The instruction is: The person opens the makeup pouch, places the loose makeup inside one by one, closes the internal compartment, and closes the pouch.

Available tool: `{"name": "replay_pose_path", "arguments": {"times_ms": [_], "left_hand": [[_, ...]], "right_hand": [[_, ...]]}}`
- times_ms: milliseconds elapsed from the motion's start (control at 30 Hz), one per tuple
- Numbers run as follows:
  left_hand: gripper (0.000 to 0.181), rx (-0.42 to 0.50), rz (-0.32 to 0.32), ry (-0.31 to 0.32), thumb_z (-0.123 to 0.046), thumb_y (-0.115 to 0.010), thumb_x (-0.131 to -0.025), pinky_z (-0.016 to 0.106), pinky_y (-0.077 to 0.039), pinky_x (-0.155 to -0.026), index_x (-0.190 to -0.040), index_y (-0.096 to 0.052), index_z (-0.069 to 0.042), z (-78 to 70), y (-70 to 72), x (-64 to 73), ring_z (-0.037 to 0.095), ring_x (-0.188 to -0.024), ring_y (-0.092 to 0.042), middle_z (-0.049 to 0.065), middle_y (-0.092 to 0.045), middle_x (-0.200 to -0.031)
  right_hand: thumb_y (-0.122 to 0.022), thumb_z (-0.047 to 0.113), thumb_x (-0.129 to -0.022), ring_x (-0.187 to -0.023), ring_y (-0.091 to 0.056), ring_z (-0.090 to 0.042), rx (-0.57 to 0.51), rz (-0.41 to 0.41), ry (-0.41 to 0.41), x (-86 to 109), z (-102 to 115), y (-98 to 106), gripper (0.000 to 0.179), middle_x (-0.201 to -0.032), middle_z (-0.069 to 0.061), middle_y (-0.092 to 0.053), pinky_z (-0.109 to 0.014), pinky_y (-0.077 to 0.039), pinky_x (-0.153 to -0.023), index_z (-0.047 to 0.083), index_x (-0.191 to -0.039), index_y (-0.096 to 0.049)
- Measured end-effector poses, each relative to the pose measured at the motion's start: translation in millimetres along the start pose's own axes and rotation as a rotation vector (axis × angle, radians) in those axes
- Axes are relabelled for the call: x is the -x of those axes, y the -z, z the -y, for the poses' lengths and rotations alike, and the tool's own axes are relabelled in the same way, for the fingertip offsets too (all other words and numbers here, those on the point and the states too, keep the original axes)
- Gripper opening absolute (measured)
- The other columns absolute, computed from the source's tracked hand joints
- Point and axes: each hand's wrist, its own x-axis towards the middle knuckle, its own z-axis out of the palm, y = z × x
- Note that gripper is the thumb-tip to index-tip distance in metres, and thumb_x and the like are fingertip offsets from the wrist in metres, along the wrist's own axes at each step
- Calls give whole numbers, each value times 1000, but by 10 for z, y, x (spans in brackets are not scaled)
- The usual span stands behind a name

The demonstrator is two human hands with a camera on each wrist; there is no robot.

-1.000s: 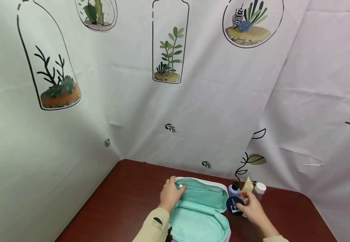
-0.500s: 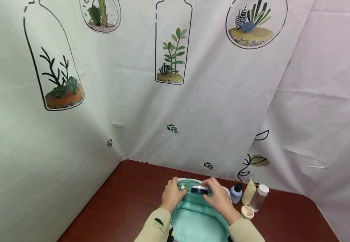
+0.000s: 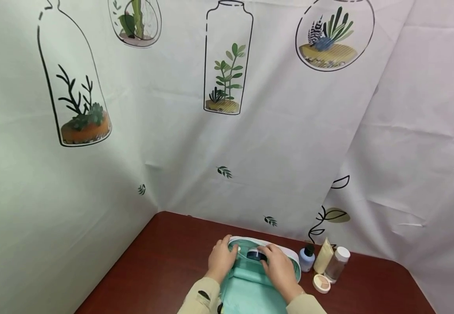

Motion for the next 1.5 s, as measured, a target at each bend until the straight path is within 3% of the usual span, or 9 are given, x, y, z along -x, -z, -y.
{"name": "replay_pose_path", "arguments": {"times_ms": [167,400,500,600,767,967,1133,1367,1500], "left_hand": [[35,-20,3,-15,-21,-60,-90,48,-49,-67,-122,-58,-6,34,-31,-2,34,-88,-61,17,-60,-106],[45,16,20,-15,-29,-63,-88,47,-49,-69,-126,-56,-6,47,-46,-41,33,-90,-61,17,-59,-110],[49,21,12,-16,-30,-66,-85,46,-49,-68,-126,-56,-5,53,-16,-50,32,-88,-61,17,-59,-110],[49,21,6,-15,-31,-67,-85,45,-49,-68,-126,-56,-5,36,16,-70,31,-88,-61,17,-60,-109],[49,24,23,-5,-31,-66,-85,46,-49,-71,-126,-56,-4,38,7,-83,32,-93,-60,17,-59,-112],[48,27,17,7,-29,-67,-85,47,-49,-74,-124,-57,-4,43,-30,-81,31,-96,-60,15,-59,-114],[50,16,13,28,-32,-66,-84,48,-48,-74,-123,-56,-3,47,-47,-72,32,-95,-60,15,-59,-113],[60,-19,24,22,-41,-70,-80,47,-49,-70,-123,-55,-2,35,-57,-81,32,-93,-60,17,-59,-112],[61,-25,29,21,-41,-71,-79,47,-49,-72,-123,-55,-2,21,-57,-77,32,-94,-60,17,-59,-113]], "right_hand": [[-73,15,-76,-92,-56,-23,97,95,20,49,-7,-65,26,-94,-3,-60,-41,-44,-79,13,-102,-70],[-66,14,-75,-101,-48,-27,110,233,-6,81,-31,-77,40,-102,-7,-56,-46,-38,-83,7,-113,-65],[-69,13,-76,-102,-50,-27,6,181,4,104,-63,-13,35,-103,-7,-57,-47,-39,-87,7,-111,-66],[-70,8,-75,-97,-53,-23,-137,25,-23,147,-190,89,25,-97,-2,-59,-45,-42,-84,9,-100,-70],[-65,1,-75,-81,-55,-20,-271,-119,-252,325,-603,263,13,-83,1,-59,-39,-45,-71,9,-84,-68],[-56,9,-78,-83,-57,-34,-206,67,-575,623,-1128,319,20,-90,-16,-56,-48,-43,-72,-3,-92,-62],[-59,18,-81,-89,-54,-45,-169,155,-678,787,-1318,246,34,-92,-24,-54,-53,-43,-73,-10,-99,-57],[-55,66,-77,-94,-47,-50,-172,287,-814,871,-1391,111,90,-97,-35,-46,-61,-41,-73,-18,-110,-50],[-50,69,-80,-98,-41,-51,-168,324,-834,884,-1405,59,93,-101,-37,-40,-62,-40,-75,-18,-112,-48]]}}
